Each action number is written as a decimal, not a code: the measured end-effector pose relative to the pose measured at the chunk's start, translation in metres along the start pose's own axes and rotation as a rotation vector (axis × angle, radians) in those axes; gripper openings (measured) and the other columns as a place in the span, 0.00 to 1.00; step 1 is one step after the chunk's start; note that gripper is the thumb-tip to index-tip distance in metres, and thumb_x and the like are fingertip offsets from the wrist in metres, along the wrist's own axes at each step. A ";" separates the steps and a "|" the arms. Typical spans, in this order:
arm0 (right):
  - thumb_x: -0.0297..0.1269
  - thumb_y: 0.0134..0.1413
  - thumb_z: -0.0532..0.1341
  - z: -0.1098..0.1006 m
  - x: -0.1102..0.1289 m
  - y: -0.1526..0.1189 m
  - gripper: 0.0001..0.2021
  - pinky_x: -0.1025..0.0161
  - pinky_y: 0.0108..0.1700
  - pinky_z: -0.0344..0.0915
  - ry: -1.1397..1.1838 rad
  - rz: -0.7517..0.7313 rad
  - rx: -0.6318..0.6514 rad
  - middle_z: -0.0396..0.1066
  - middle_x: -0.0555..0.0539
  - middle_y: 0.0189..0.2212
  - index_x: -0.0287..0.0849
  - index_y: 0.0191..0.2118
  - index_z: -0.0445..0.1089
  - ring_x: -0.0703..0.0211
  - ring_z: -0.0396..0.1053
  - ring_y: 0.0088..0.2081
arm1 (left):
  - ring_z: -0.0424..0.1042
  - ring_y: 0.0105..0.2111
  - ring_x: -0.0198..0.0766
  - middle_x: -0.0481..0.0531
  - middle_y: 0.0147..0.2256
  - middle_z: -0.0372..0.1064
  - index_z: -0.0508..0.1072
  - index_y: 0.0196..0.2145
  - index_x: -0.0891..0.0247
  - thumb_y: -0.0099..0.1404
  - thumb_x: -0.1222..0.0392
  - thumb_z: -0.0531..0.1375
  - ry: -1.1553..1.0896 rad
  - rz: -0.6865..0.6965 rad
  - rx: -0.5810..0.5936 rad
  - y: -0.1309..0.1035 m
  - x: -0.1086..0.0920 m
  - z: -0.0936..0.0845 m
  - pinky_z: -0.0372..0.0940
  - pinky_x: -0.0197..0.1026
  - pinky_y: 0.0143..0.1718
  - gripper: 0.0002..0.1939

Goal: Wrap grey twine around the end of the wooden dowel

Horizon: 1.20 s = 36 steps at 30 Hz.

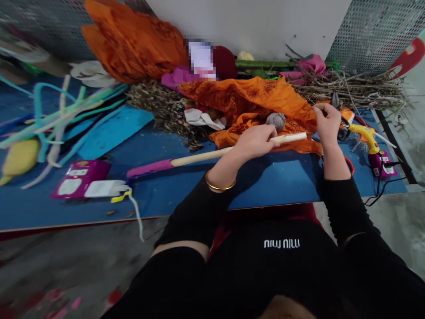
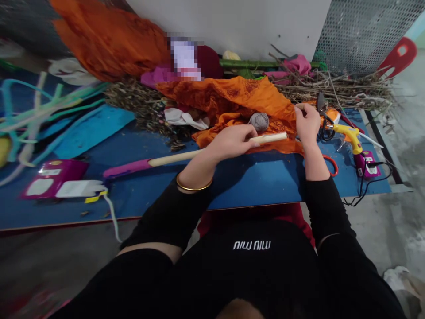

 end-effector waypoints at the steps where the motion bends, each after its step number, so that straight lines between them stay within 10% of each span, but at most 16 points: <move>1: 0.43 0.63 0.59 -0.001 -0.004 0.003 0.12 0.47 0.52 0.74 0.055 -0.006 0.008 0.80 0.44 0.38 0.44 0.40 0.78 0.51 0.77 0.43 | 0.73 0.34 0.44 0.53 0.35 0.78 0.76 0.35 0.60 0.64 0.56 0.63 -0.049 0.013 -0.026 -0.003 0.000 -0.007 0.60 0.43 0.35 0.06; 6: 0.55 0.64 0.59 -0.008 0.003 0.004 0.20 0.45 0.51 0.76 0.304 -0.006 0.038 0.80 0.44 0.40 0.46 0.47 0.78 0.51 0.79 0.44 | 0.70 0.29 0.39 0.50 0.31 0.76 0.76 0.41 0.61 0.65 0.57 0.61 -0.289 0.082 -0.191 -0.012 -0.004 -0.035 0.61 0.40 0.33 0.09; 11: 0.61 0.56 0.65 0.008 0.041 -0.018 0.25 0.50 0.50 0.77 0.528 0.075 0.459 0.82 0.45 0.39 0.44 0.45 0.79 0.52 0.79 0.43 | 0.77 0.36 0.39 0.52 0.39 0.80 0.75 0.47 0.62 0.63 0.61 0.63 -0.469 0.113 -0.310 -0.012 -0.003 -0.049 0.67 0.39 0.39 0.13; 17: 0.43 0.41 0.75 0.019 0.047 -0.036 0.16 0.58 0.41 0.72 0.215 0.068 0.694 0.77 0.51 0.29 0.42 0.37 0.79 0.59 0.73 0.32 | 0.76 0.29 0.36 0.50 0.32 0.79 0.73 0.46 0.62 0.64 0.63 0.63 -0.588 0.078 -0.299 -0.004 0.000 -0.055 0.67 0.38 0.33 0.12; 20: 0.43 0.52 0.67 0.006 0.044 -0.026 0.09 0.57 0.38 0.71 0.164 0.076 0.479 0.74 0.51 0.23 0.42 0.31 0.78 0.59 0.71 0.28 | 0.74 0.27 0.36 0.49 0.29 0.77 0.72 0.49 0.64 0.65 0.63 0.62 -0.597 0.093 -0.295 -0.003 -0.005 -0.060 0.67 0.38 0.32 0.14; 24: 0.52 0.61 0.61 -0.027 0.058 -0.014 0.17 0.52 0.54 0.72 0.522 -0.040 0.030 0.81 0.46 0.41 0.46 0.44 0.79 0.53 0.78 0.45 | 0.75 0.29 0.36 0.50 0.32 0.78 0.72 0.53 0.65 0.63 0.62 0.64 -0.576 0.116 -0.301 -0.004 -0.012 -0.066 0.66 0.38 0.32 0.20; 30: 0.58 0.41 0.76 0.007 0.081 -0.034 0.24 0.58 0.46 0.74 0.873 0.016 0.322 0.80 0.51 0.36 0.48 0.40 0.79 0.57 0.76 0.39 | 0.78 0.33 0.40 0.53 0.34 0.80 0.72 0.54 0.66 0.59 0.54 0.69 -0.578 0.128 -0.167 -0.004 -0.014 -0.059 0.69 0.39 0.35 0.27; 36: 0.55 0.35 0.79 0.021 0.084 -0.048 0.22 0.63 0.39 0.71 0.970 0.182 0.263 0.76 0.53 0.29 0.46 0.31 0.78 0.64 0.71 0.33 | 0.79 0.47 0.48 0.61 0.52 0.78 0.72 0.60 0.66 0.58 0.52 0.72 -0.399 0.143 -0.302 0.000 -0.035 -0.056 0.72 0.49 0.52 0.35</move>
Point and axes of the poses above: each hand's wrist, its own y-axis towards the middle knuckle, its own z-axis out of the palm, x = y × z, the point moved 7 cm from there along y, towards the middle knuckle
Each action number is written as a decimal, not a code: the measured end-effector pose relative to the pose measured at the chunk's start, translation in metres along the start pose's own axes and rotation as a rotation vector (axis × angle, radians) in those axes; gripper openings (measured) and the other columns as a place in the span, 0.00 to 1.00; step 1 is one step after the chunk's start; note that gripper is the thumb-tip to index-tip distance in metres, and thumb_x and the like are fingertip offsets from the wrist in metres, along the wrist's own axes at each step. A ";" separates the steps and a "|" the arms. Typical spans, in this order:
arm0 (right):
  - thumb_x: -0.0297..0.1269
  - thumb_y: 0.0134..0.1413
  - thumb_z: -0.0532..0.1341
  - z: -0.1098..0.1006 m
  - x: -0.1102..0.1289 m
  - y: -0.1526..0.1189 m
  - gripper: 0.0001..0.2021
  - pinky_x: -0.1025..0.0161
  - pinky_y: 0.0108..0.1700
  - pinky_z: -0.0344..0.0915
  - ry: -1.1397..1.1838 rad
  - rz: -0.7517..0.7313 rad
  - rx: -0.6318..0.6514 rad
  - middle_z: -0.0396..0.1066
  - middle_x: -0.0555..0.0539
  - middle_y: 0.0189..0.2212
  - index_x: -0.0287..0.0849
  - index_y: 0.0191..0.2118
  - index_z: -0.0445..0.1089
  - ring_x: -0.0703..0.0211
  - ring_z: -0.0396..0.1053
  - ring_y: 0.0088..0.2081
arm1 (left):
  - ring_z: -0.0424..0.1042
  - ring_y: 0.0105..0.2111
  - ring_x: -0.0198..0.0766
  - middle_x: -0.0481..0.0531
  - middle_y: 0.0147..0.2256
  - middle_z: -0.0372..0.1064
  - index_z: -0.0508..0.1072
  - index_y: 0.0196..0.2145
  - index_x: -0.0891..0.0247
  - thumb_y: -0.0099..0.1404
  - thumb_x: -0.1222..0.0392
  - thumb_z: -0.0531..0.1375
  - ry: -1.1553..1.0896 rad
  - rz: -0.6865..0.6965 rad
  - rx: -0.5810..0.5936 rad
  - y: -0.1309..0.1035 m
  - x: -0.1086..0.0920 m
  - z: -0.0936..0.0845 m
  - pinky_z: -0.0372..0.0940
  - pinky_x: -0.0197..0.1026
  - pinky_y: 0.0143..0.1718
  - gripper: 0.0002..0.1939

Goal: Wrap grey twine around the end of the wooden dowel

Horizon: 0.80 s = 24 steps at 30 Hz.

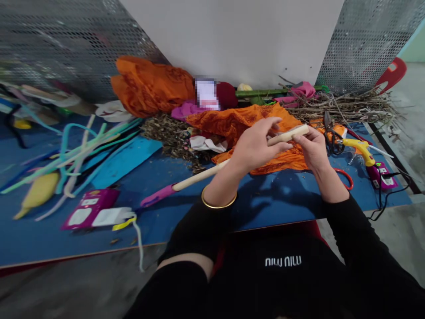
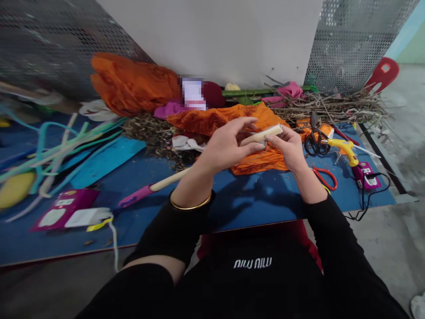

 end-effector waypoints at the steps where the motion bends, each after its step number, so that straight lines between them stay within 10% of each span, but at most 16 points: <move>1: 0.55 0.34 0.79 0.002 0.000 -0.001 0.23 0.64 0.38 0.71 0.007 0.011 0.003 0.76 0.53 0.29 0.45 0.31 0.77 0.64 0.71 0.32 | 0.79 0.49 0.48 0.60 0.53 0.78 0.73 0.60 0.66 0.59 0.54 0.71 0.020 0.043 0.005 0.002 -0.007 0.005 0.71 0.49 0.54 0.33; 10: 0.59 0.46 0.74 -0.007 0.016 -0.003 0.23 0.67 0.20 0.45 -0.030 -0.031 -0.064 0.56 0.60 0.18 0.44 0.35 0.74 0.72 0.46 0.19 | 0.77 0.36 0.39 0.50 0.40 0.80 0.76 0.59 0.62 0.68 0.59 0.60 -0.004 0.139 -0.013 0.014 -0.021 -0.015 0.71 0.39 0.42 0.23; 16: 0.55 0.63 0.64 -0.010 0.049 -0.018 0.19 0.65 0.28 0.56 -0.481 -0.476 -0.221 0.61 0.55 0.22 0.43 0.30 0.72 0.67 0.54 0.24 | 0.76 0.34 0.38 0.52 0.36 0.79 0.78 0.53 0.65 0.72 0.55 0.57 -0.031 0.119 0.019 0.010 -0.022 -0.020 0.71 0.37 0.37 0.18; 24: 0.37 0.70 0.57 0.019 0.048 -0.037 0.11 0.64 0.32 0.59 -1.108 -0.847 -0.073 0.72 0.48 0.28 0.42 0.37 0.74 0.63 0.67 0.29 | 0.77 0.42 0.42 0.55 0.47 0.80 0.77 0.55 0.65 0.68 0.61 0.59 0.138 0.137 -0.133 0.015 -0.009 -0.016 0.69 0.42 0.47 0.19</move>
Point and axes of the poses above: each hand's wrist, its own y-axis towards the middle knuckle, its own z-axis out of the palm, x = y × z, the point moved 7 cm from there along y, towards the middle knuckle
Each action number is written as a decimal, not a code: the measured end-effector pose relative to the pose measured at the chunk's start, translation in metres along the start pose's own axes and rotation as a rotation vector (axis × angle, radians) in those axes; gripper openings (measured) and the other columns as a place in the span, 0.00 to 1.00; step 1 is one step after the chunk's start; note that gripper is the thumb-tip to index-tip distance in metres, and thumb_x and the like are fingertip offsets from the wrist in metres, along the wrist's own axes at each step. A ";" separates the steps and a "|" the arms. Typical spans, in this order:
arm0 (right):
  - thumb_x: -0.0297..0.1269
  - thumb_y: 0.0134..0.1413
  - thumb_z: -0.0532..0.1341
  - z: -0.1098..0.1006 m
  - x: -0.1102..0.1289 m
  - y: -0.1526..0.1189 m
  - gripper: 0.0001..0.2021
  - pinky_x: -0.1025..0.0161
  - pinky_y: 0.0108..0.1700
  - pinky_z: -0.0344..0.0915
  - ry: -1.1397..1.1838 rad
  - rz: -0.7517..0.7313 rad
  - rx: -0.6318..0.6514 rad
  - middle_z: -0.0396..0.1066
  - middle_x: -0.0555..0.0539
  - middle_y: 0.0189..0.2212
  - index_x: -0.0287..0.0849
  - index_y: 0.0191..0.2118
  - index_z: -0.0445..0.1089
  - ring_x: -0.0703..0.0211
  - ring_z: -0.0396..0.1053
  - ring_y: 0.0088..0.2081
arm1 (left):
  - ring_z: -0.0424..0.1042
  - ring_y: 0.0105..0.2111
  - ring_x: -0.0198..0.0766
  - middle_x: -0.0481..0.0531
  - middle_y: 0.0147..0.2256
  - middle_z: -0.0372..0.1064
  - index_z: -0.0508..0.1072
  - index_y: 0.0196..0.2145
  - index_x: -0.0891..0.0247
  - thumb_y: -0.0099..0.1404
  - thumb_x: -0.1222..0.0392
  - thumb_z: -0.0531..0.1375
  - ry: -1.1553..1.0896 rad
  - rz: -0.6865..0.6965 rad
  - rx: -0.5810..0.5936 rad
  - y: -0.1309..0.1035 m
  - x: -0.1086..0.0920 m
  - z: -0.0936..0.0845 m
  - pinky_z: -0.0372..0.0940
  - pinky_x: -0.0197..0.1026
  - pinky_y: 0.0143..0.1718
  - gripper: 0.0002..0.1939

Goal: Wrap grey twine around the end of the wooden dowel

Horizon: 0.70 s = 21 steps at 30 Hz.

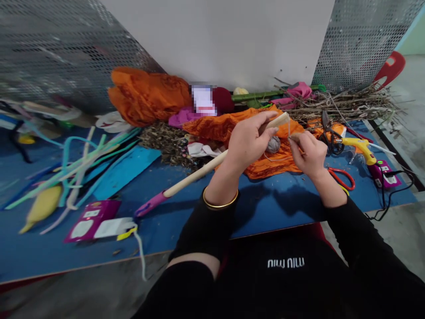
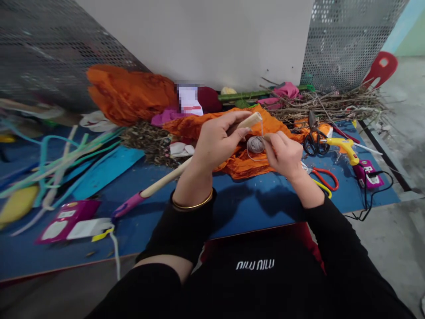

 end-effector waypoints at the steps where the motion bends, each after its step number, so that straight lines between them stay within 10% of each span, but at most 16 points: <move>1: 0.37 0.71 0.56 0.001 0.002 0.000 0.11 0.63 0.32 0.58 -0.052 -0.029 0.019 0.72 0.49 0.27 0.42 0.38 0.75 0.63 0.66 0.28 | 0.77 0.42 0.42 0.55 0.47 0.80 0.77 0.55 0.64 0.68 0.60 0.60 0.010 -0.016 -0.003 0.000 0.004 0.004 0.69 0.42 0.47 0.19; 6: 0.37 0.71 0.55 -0.001 -0.002 0.001 0.14 0.63 0.30 0.54 -0.204 -0.119 0.077 0.69 0.50 0.27 0.44 0.41 0.78 0.64 0.61 0.25 | 0.75 0.36 0.39 0.52 0.39 0.81 0.81 0.48 0.63 0.70 0.55 0.59 0.015 0.006 0.110 -0.005 0.013 0.038 0.66 0.39 0.41 0.15; 11: 0.42 0.71 0.55 -0.011 -0.036 0.008 0.15 0.64 0.33 0.59 -0.075 0.096 0.119 0.69 0.49 0.31 0.45 0.38 0.77 0.62 0.64 0.30 | 0.72 0.33 0.35 0.50 0.35 0.79 0.81 0.47 0.62 0.72 0.55 0.56 -0.031 0.094 0.218 -0.013 0.006 0.060 0.63 0.36 0.37 0.16; 21: 0.45 0.57 0.67 0.011 -0.073 0.009 0.13 0.63 0.32 0.57 0.608 0.565 0.149 0.64 0.53 0.24 0.43 0.27 0.73 0.65 0.58 0.28 | 0.71 0.34 0.38 0.52 0.35 0.77 0.80 0.47 0.62 0.72 0.57 0.55 0.063 0.246 0.296 -0.015 -0.014 0.044 0.64 0.38 0.39 0.15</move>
Point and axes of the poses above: each hand's wrist, its own y-axis towards the middle knuckle, its own z-axis out of the palm, x = y × z, the point moved 7 cm from there along y, towards the middle knuckle
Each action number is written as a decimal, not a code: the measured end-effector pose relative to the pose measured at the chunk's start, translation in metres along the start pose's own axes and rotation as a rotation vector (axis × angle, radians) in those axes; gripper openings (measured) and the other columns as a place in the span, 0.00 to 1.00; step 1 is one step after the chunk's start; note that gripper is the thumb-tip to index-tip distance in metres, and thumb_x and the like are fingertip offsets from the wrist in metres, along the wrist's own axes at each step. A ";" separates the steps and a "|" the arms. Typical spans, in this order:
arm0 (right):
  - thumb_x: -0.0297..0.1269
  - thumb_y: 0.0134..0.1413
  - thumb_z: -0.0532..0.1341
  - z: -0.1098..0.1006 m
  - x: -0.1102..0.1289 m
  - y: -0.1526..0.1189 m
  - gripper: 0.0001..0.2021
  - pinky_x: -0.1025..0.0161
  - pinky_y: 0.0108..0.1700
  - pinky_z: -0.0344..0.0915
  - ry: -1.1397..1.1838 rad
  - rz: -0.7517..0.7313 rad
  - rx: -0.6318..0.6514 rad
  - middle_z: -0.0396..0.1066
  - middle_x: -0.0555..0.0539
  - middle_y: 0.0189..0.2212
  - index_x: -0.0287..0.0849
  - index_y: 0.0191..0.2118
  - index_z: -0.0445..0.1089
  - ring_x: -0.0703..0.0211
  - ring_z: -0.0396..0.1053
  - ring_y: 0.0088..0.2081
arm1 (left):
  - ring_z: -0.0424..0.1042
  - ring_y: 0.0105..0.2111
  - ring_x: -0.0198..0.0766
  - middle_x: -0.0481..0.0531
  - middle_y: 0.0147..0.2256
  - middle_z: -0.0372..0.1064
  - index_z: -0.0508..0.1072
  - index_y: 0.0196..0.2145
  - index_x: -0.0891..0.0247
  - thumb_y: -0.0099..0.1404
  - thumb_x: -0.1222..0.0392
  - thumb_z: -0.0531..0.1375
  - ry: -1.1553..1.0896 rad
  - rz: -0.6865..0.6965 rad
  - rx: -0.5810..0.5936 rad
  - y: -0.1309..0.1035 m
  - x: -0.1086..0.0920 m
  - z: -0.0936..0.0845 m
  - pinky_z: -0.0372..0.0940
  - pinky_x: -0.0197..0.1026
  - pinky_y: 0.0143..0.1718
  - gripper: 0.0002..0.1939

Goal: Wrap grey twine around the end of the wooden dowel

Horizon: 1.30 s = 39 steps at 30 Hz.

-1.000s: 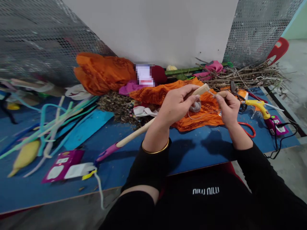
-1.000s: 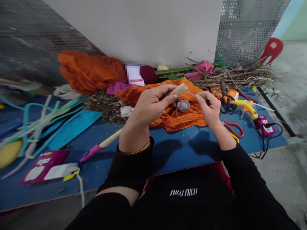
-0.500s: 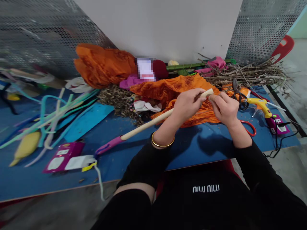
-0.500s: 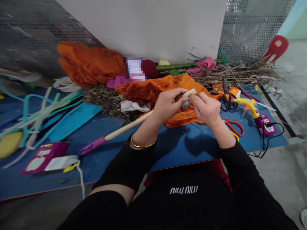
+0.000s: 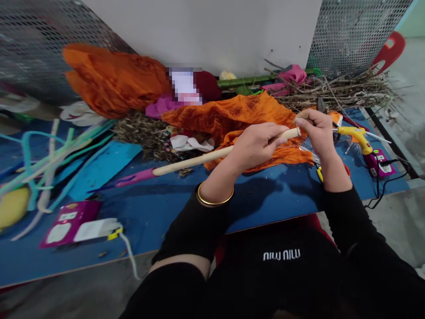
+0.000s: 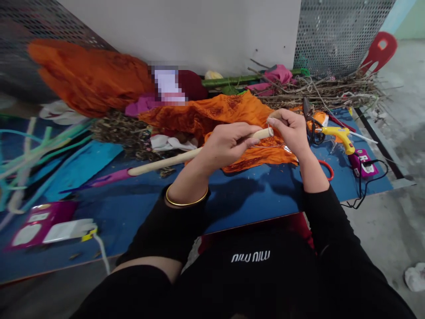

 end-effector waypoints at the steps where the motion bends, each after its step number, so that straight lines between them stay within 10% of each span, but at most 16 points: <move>1: 0.47 0.57 0.67 0.004 -0.003 -0.001 0.15 0.63 0.31 0.56 0.052 0.028 0.014 0.63 0.53 0.23 0.43 0.26 0.72 0.65 0.56 0.27 | 0.71 0.34 0.38 0.52 0.35 0.76 0.80 0.48 0.62 0.72 0.57 0.55 0.013 -0.006 -0.012 0.000 0.000 -0.003 0.64 0.38 0.39 0.16; 14: 0.54 0.71 0.52 0.026 0.019 -0.025 0.23 0.59 0.33 0.55 -0.341 -0.262 -0.078 0.57 0.53 0.22 0.46 0.26 0.60 0.62 0.56 0.26 | 0.75 0.43 0.43 0.55 0.43 0.79 0.78 0.52 0.62 0.76 0.54 0.54 0.102 -0.141 -0.232 0.000 0.009 -0.016 0.65 0.40 0.44 0.17; 31: 0.41 0.72 0.54 0.021 0.035 -0.031 0.14 0.61 0.31 0.54 -0.782 -0.483 -0.071 0.72 0.46 0.31 0.44 0.37 0.73 0.60 0.66 0.30 | 0.75 0.38 0.44 0.57 0.42 0.77 0.77 0.51 0.62 0.78 0.56 0.49 0.417 -0.196 -0.113 0.006 0.013 -0.009 0.60 0.42 0.33 0.18; 39: 0.45 0.67 0.61 0.000 0.034 -0.023 0.12 0.62 0.33 0.60 -0.590 -0.375 -0.152 0.67 0.50 0.27 0.47 0.36 0.78 0.61 0.63 0.29 | 0.75 0.32 0.44 0.57 0.38 0.77 0.78 0.47 0.62 0.75 0.61 0.52 0.508 -0.130 0.028 0.007 0.005 0.000 0.55 0.43 0.27 0.15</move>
Point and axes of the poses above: each hand's wrist, its own y-axis towards the middle knuckle, its own z-axis out of the palm, x = y × z, the point moved 7 cm from there along y, towards the middle knuckle
